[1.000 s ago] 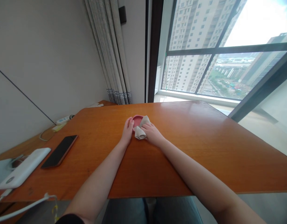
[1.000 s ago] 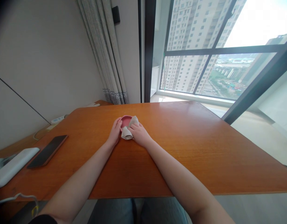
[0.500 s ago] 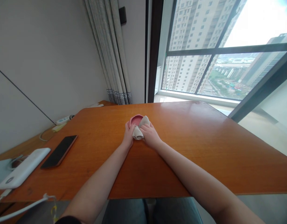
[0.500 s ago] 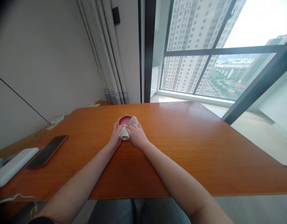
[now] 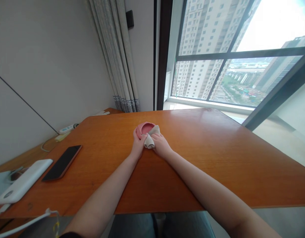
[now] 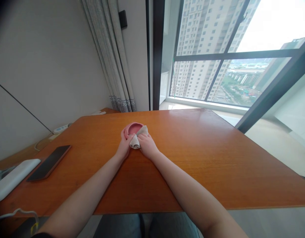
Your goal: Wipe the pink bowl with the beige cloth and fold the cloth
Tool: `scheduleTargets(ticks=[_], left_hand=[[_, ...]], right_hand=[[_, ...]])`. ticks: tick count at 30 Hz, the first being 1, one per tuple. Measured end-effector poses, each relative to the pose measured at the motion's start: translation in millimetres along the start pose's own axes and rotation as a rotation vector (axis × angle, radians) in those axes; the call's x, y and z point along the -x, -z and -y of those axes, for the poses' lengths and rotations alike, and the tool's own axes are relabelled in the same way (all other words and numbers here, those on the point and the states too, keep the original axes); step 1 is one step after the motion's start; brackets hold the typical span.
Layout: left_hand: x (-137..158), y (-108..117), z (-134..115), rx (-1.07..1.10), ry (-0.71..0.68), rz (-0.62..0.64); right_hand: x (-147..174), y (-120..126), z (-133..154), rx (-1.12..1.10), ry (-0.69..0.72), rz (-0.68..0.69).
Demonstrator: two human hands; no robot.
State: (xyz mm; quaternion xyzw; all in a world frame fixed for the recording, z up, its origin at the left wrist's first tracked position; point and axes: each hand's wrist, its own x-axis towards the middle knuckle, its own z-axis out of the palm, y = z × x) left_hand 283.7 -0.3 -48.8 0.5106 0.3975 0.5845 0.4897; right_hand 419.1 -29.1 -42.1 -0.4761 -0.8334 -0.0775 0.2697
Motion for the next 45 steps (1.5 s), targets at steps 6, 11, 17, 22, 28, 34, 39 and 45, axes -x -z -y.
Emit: scheduleTargets(ticks=[6, 11, 17, 22, 28, 34, 39, 45], left_hand=[[-15.0, 19.7, -23.4, -0.243, -0.035, 0.058], [-17.5, 22.9, -34.0, -0.353, -0.070, 0.138], [4.3, -0.8, -16.1, -0.195, -0.041, 0.045], [0.2, 8.1, -22.2, -0.305, -0.080, -0.009], [-18.7, 28.6, -38.5, -0.453, -0.136, 0.115], [-2.2, 7.9, -20.3, -0.227, -0.071, -0.003], [3.8, 3.3, -11.5, -0.209, -0.101, -0.010], [-13.6, 28.4, -26.9, -0.460, -0.209, 0.048]], right_hand=[[-3.8, 8.3, 1.6, -0.049, 0.056, 0.055], [-1.3, 5.4, -2.3, -0.066, 0.023, 0.068], [3.6, -5.0, -6.3, -0.132, -0.111, -0.037], [2.7, -9.7, 0.3, -0.167, -0.036, -0.056], [0.8, -8.1, 9.5, -0.017, 0.038, -0.057], [1.7, -6.1, 4.7, -0.034, -0.085, -0.068], [-0.3, -5.1, 9.0, -0.091, -0.099, -0.015], [-2.8, 3.8, 8.9, -0.070, 0.034, -0.013]])
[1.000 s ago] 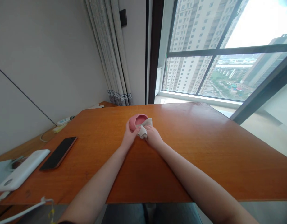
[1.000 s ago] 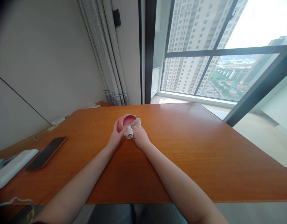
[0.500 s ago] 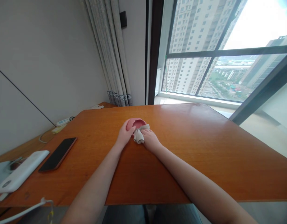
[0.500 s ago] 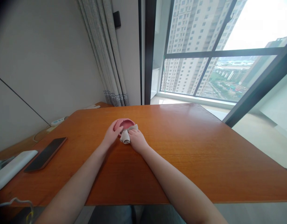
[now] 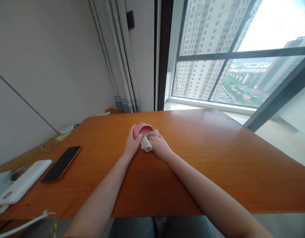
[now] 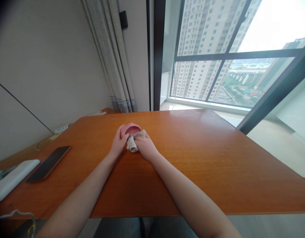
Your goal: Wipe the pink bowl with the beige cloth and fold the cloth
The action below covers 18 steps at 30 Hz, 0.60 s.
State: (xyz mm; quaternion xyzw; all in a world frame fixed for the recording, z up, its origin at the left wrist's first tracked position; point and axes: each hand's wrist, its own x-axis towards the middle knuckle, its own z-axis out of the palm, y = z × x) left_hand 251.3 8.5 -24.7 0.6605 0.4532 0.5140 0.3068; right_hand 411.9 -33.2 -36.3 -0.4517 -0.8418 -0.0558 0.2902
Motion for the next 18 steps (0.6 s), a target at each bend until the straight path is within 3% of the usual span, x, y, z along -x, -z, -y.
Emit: scheduleTargets(ticks=[4, 8, 11, 14, 18], left_hand=[[-2.5, 4.6, -0.8, -0.074, -0.040, 0.082], [3.0, -10.7, 3.6, 0.101, 0.134, -0.058], [7.3, -21.2, 8.1, 0.211, 0.203, -0.039], [6.6, -18.8, 7.4, 0.163, 0.156, 0.001], [-3.7, -0.2, -0.9, 0.065, 0.069, 0.064]], right_hand=[[1.6, 2.3, -6.3, 0.042, 0.033, 0.001], [2.6, -0.6, -1.5, 0.031, 0.009, -0.038], [3.7, -4.1, 4.1, -0.009, -0.070, -0.056], [3.9, -5.1, 3.9, -0.043, -0.086, -0.009], [1.0, -1.9, -2.0, 0.029, 0.017, 0.044]])
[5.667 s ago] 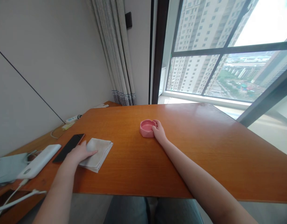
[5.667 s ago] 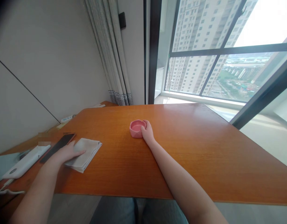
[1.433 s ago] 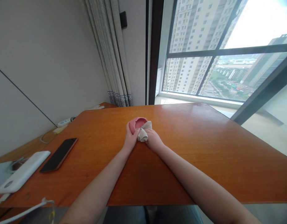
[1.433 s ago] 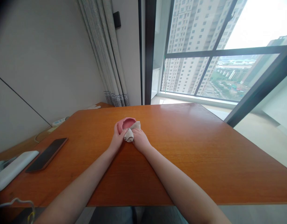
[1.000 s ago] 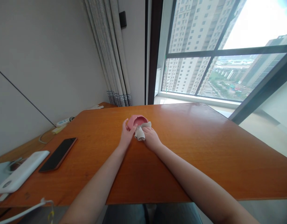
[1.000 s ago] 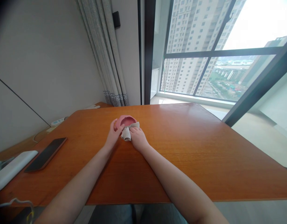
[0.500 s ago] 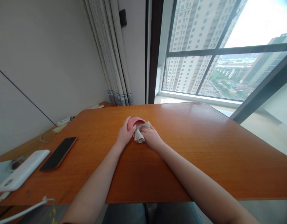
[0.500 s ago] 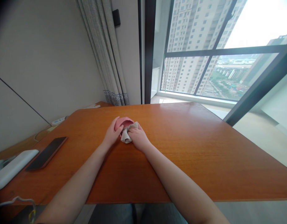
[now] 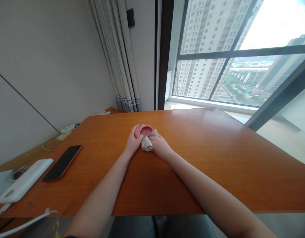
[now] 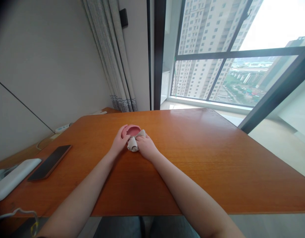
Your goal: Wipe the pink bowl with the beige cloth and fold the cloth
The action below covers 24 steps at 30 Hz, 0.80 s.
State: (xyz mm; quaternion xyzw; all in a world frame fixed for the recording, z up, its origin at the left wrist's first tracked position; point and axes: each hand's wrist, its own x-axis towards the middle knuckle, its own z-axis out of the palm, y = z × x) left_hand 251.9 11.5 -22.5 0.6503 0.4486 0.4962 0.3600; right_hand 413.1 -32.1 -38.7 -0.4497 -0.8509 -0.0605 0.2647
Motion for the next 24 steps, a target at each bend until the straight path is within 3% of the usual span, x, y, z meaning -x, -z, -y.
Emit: scheduleTargets(ticks=[3, 7, 12, 20, 24], left_hand=[[-4.4, 7.5, -4.9, -0.021, -0.010, 0.050], [4.5, -8.7, 0.1, 0.118, 0.102, -0.101], [18.8, -30.8, 7.7, 0.202, -0.025, -0.145], [-1.2, 6.5, -2.4, -0.061, -0.149, -0.023], [4.3, -5.2, -1.5, 0.074, -0.036, -0.084]], right_hand=[[-2.0, 2.9, -1.8, 0.077, 0.027, -0.007], [-2.3, 6.7, 3.0, 0.103, -0.024, -0.010], [-0.5, 8.5, 10.5, 0.043, -0.116, -0.031], [-0.3, 11.6, 1.4, 0.069, 0.061, 0.022], [0.3, 14.4, -1.8, 0.102, 0.023, -0.012]])
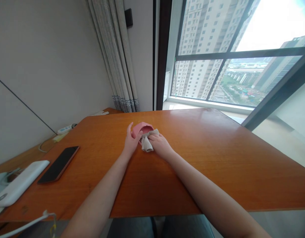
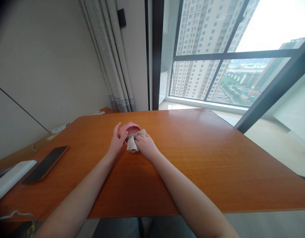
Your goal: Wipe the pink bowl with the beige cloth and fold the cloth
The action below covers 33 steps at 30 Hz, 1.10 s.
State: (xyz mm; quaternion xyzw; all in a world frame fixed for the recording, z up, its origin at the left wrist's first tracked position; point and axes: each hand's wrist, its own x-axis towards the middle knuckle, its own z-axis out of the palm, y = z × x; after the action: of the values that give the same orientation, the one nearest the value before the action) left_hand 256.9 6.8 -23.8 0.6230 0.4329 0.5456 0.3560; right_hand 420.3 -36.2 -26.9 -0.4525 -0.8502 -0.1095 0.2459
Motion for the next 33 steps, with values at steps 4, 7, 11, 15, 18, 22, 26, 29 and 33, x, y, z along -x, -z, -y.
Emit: scheduleTargets(ticks=[4, 7, 11, 15, 18, 22, 26, 29, 33], left_hand=[[15.2, -24.5, 5.7, 0.187, 0.066, -0.018], [16.4, -26.7, 8.4, 0.147, 0.047, -0.046], [3.3, -6.1, 7.7, -0.007, -0.018, -0.045], [-8.6, 12.8, 3.4, -0.138, -0.096, 0.115], [-8.8, 12.3, 2.4, -0.100, -0.034, 0.147], [3.0, -6.6, 6.4, 0.127, 0.145, 0.109], [13.3, -21.6, 11.2, 0.112, 0.110, 0.072], [7.9, -16.6, 17.6, 0.069, 0.111, 0.034], [-7.4, -1.5, 32.0, 0.054, 0.123, -0.013]], right_hand=[[1.4, -1.8, 1.4, 0.002, -0.097, -0.030], [1.3, -3.5, 3.6, -0.018, -0.085, -0.030], [0.5, -2.7, 5.0, -0.056, -0.016, 0.024], [2.7, -2.1, 2.5, -0.071, 0.028, 0.074], [3.6, -3.5, 0.0, -0.039, 0.017, 0.075], [2.2, -3.9, -2.7, -0.055, -0.087, 0.071], [2.1, -6.8, -3.3, -0.123, -0.164, 0.048], [1.5, -10.9, 0.2, -0.128, -0.111, 0.058], [1.3, -5.5, 5.4, -0.201, -0.057, -0.001]])
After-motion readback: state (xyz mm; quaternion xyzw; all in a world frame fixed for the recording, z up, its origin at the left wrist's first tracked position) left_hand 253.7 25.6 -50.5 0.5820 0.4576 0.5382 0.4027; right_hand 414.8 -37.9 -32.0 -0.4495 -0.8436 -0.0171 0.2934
